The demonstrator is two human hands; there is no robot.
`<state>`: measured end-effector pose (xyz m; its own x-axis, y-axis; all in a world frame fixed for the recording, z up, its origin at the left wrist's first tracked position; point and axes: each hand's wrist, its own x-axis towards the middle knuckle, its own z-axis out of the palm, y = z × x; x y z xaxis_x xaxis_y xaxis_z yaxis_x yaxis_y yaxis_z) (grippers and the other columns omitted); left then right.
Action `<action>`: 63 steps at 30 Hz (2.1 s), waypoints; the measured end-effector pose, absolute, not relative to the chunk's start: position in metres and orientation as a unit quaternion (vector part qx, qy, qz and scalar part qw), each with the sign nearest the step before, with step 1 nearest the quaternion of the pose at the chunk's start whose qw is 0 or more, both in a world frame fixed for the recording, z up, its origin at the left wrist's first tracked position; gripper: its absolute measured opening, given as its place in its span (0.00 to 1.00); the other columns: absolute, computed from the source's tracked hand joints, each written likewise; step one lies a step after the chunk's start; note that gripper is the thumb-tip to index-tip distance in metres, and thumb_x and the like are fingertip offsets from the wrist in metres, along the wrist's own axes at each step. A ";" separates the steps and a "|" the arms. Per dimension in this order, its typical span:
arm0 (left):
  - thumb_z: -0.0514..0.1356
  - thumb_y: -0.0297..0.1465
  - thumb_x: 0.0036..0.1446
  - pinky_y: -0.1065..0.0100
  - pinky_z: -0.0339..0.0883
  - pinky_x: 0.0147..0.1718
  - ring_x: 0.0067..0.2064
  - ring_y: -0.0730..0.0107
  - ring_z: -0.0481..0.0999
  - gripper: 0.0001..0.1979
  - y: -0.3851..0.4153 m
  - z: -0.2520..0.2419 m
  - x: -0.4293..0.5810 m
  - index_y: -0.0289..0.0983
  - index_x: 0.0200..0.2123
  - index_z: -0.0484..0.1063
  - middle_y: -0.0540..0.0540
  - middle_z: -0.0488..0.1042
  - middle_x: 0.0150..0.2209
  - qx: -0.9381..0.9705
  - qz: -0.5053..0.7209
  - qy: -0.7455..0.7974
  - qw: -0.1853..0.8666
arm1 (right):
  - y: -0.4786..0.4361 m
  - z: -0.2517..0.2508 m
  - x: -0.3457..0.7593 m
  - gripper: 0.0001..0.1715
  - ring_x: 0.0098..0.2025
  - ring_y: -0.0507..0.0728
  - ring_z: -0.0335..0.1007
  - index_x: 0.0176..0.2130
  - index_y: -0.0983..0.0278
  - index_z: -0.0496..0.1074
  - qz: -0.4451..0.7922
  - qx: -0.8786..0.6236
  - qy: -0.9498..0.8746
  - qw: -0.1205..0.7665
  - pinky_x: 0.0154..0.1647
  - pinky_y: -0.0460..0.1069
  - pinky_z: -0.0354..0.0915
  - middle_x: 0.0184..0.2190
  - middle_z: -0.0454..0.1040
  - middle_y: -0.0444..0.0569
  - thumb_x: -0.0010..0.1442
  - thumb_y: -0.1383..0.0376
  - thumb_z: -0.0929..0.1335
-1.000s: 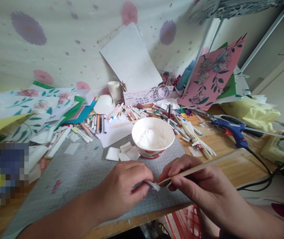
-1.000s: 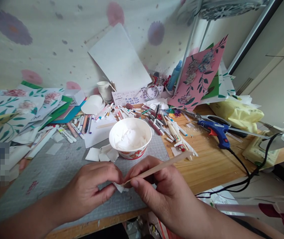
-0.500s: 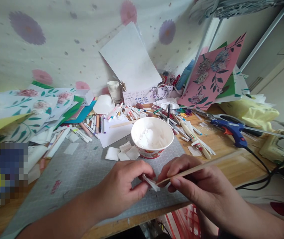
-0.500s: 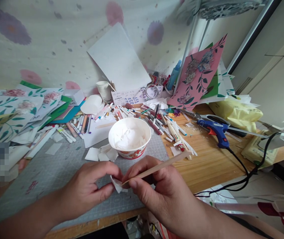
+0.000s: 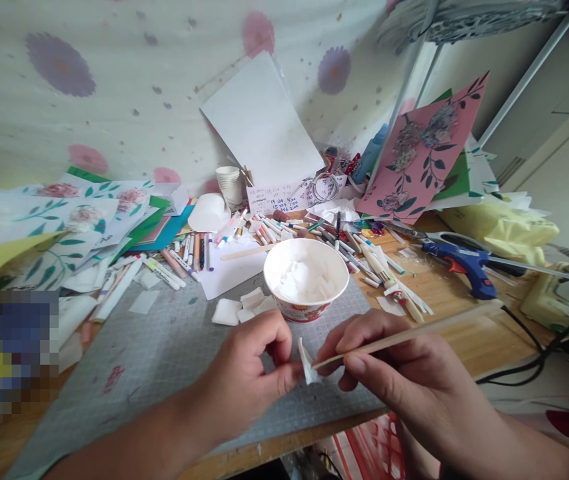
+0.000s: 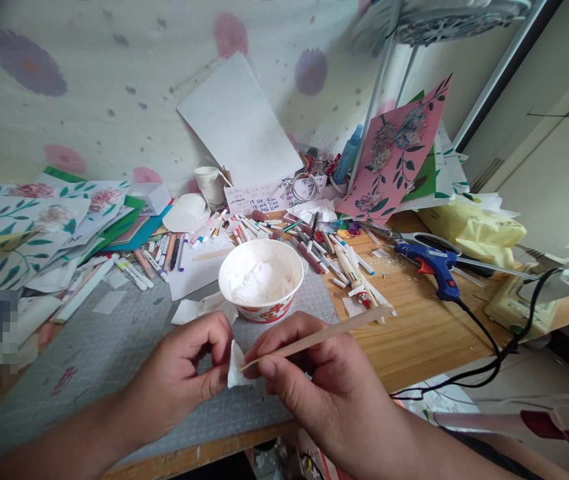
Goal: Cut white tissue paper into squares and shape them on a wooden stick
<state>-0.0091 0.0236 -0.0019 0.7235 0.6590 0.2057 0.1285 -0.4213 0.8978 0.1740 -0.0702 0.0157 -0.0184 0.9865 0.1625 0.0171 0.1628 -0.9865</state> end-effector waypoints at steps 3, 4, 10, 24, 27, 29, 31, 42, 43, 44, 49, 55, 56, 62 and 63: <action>0.58 0.23 0.53 0.71 0.61 0.30 0.30 0.72 0.67 0.05 0.023 0.001 -0.010 0.37 0.27 0.66 0.51 0.67 0.28 0.804 0.267 0.194 0.494 | -0.070 0.016 0.172 0.08 0.37 0.54 0.73 0.34 0.60 0.77 0.446 -0.449 -0.550 0.545 0.38 0.46 0.68 0.33 0.75 0.46 0.61 0.69 0.67; 0.58 0.22 0.52 0.70 0.62 0.33 0.33 0.71 0.68 0.05 0.023 0.001 -0.010 0.37 0.30 0.67 0.50 0.68 0.30 0.805 0.261 0.184 0.500 | -0.070 0.016 0.171 0.08 0.37 0.53 0.73 0.34 0.60 0.78 0.437 -0.451 -0.552 0.548 0.38 0.46 0.68 0.33 0.75 0.47 0.61 0.69 0.68; 0.64 0.30 0.50 0.65 0.64 0.39 0.38 0.66 0.69 0.11 0.024 -0.005 -0.012 0.39 0.37 0.67 0.50 0.70 0.35 0.753 0.227 0.205 0.583 | -0.065 0.017 0.167 0.05 0.39 0.55 0.75 0.35 0.61 0.76 0.458 -0.447 -0.522 0.564 0.38 0.47 0.69 0.33 0.78 0.48 0.60 0.67 0.68; 0.61 0.34 0.56 0.72 0.63 0.30 0.29 0.73 0.69 0.06 0.025 0.000 -0.010 0.37 0.31 0.73 0.51 0.74 0.27 0.695 0.231 0.249 0.634 | -0.066 0.016 0.168 0.08 0.32 0.53 0.73 0.34 0.62 0.77 0.478 -0.462 -0.493 0.561 0.31 0.45 0.69 0.31 0.79 0.48 0.60 0.62 0.68; 0.60 0.33 0.57 0.72 0.64 0.30 0.30 0.73 0.71 0.05 0.027 0.000 -0.011 0.38 0.31 0.75 0.51 0.76 0.27 0.713 0.237 0.256 0.608 | -0.066 0.016 0.170 0.09 0.32 0.52 0.73 0.34 0.62 0.78 0.475 -0.470 -0.497 0.553 0.31 0.44 0.69 0.31 0.79 0.48 0.61 0.62 0.68; 0.60 0.31 0.57 0.73 0.64 0.30 0.30 0.73 0.72 0.05 0.028 0.001 -0.010 0.38 0.31 0.75 0.51 0.77 0.28 0.713 0.239 0.255 0.608 | -0.066 0.017 0.171 0.09 0.32 0.53 0.73 0.34 0.62 0.78 0.466 -0.476 -0.504 0.549 0.31 0.44 0.69 0.31 0.79 0.48 0.61 0.62 0.68; 0.60 0.30 0.56 0.73 0.65 0.31 0.30 0.73 0.72 0.04 0.028 0.001 -0.009 0.38 0.30 0.74 0.52 0.77 0.28 0.706 0.242 0.249 0.618 | -0.066 0.016 0.172 0.08 0.33 0.53 0.73 0.34 0.62 0.78 0.457 -0.481 -0.506 0.551 0.31 0.45 0.68 0.30 0.78 0.48 0.60 0.62 0.69; 0.60 0.29 0.55 0.74 0.62 0.26 0.26 0.75 0.68 0.05 0.024 0.003 -0.009 0.37 0.28 0.71 0.53 0.73 0.24 0.716 0.252 0.262 0.596 | -0.064 0.018 0.167 0.05 0.37 0.55 0.74 0.34 0.60 0.76 0.442 -0.454 -0.522 0.571 0.36 0.48 0.70 0.32 0.79 0.46 0.59 0.67 0.69; 0.60 0.29 0.55 0.74 0.62 0.26 0.26 0.75 0.68 0.05 0.024 0.002 -0.009 0.37 0.27 0.71 0.53 0.72 0.24 0.717 0.252 0.265 0.593 | -0.064 0.018 0.167 0.05 0.37 0.55 0.74 0.34 0.60 0.76 0.441 -0.454 -0.525 0.569 0.36 0.48 0.70 0.33 0.78 0.46 0.59 0.68 0.69; 0.60 0.29 0.55 0.74 0.62 0.26 0.26 0.76 0.68 0.05 0.024 0.002 -0.009 0.37 0.27 0.71 0.53 0.72 0.24 0.717 0.252 0.268 0.591 | -0.064 0.019 0.167 0.05 0.38 0.55 0.74 0.33 0.61 0.76 0.441 -0.457 -0.527 0.565 0.37 0.48 0.70 0.33 0.78 0.47 0.60 0.68 0.68; 0.60 0.29 0.54 0.75 0.61 0.25 0.25 0.77 0.66 0.04 0.023 0.004 -0.008 0.37 0.28 0.71 0.54 0.71 0.23 0.719 0.248 0.268 0.592 | -0.063 0.019 0.167 0.05 0.35 0.54 0.74 0.34 0.61 0.75 0.441 -0.460 -0.523 0.566 0.35 0.46 0.70 0.34 0.79 0.46 0.60 0.67 0.68; 0.61 0.29 0.51 0.75 0.61 0.23 0.24 0.76 0.65 0.03 0.023 0.004 -0.008 0.36 0.27 0.71 0.54 0.69 0.23 0.719 0.241 0.279 0.589 | -0.064 0.020 0.166 0.06 0.36 0.53 0.74 0.33 0.60 0.75 0.427 -0.461 -0.533 0.566 0.35 0.45 0.70 0.33 0.79 0.45 0.60 0.68 0.68; 0.61 0.29 0.51 0.75 0.61 0.24 0.24 0.76 0.66 0.03 0.023 0.004 -0.008 0.36 0.27 0.71 0.53 0.69 0.23 0.723 0.241 0.283 0.583 | -0.064 0.020 0.166 0.06 0.36 0.54 0.74 0.32 0.61 0.75 0.422 -0.466 -0.536 0.564 0.35 0.46 0.70 0.32 0.78 0.46 0.60 0.68 0.68; 0.58 0.27 0.52 0.74 0.63 0.25 0.26 0.75 0.68 0.04 0.023 0.004 -0.008 0.36 0.27 0.72 0.52 0.71 0.23 0.746 0.247 0.280 0.551 | -0.066 0.018 0.166 0.06 0.37 0.54 0.74 0.32 0.61 0.74 0.413 -0.475 -0.545 0.554 0.35 0.46 0.69 0.32 0.78 0.47 0.60 0.68 0.68; 0.58 0.27 0.52 0.74 0.63 0.25 0.26 0.75 0.68 0.04 0.023 0.004 -0.008 0.36 0.27 0.72 0.52 0.71 0.23 0.749 0.248 0.278 0.548 | -0.066 0.018 0.166 0.05 0.38 0.54 0.74 0.32 0.61 0.74 0.415 -0.473 -0.545 0.555 0.36 0.46 0.69 0.32 0.78 0.46 0.60 0.68 0.68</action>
<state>-0.0077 0.0233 0.0042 0.7228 0.6878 0.0667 0.1439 -0.2443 0.9590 0.1656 -0.0660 0.0180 0.0626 0.9752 0.2123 0.0549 0.2090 -0.9764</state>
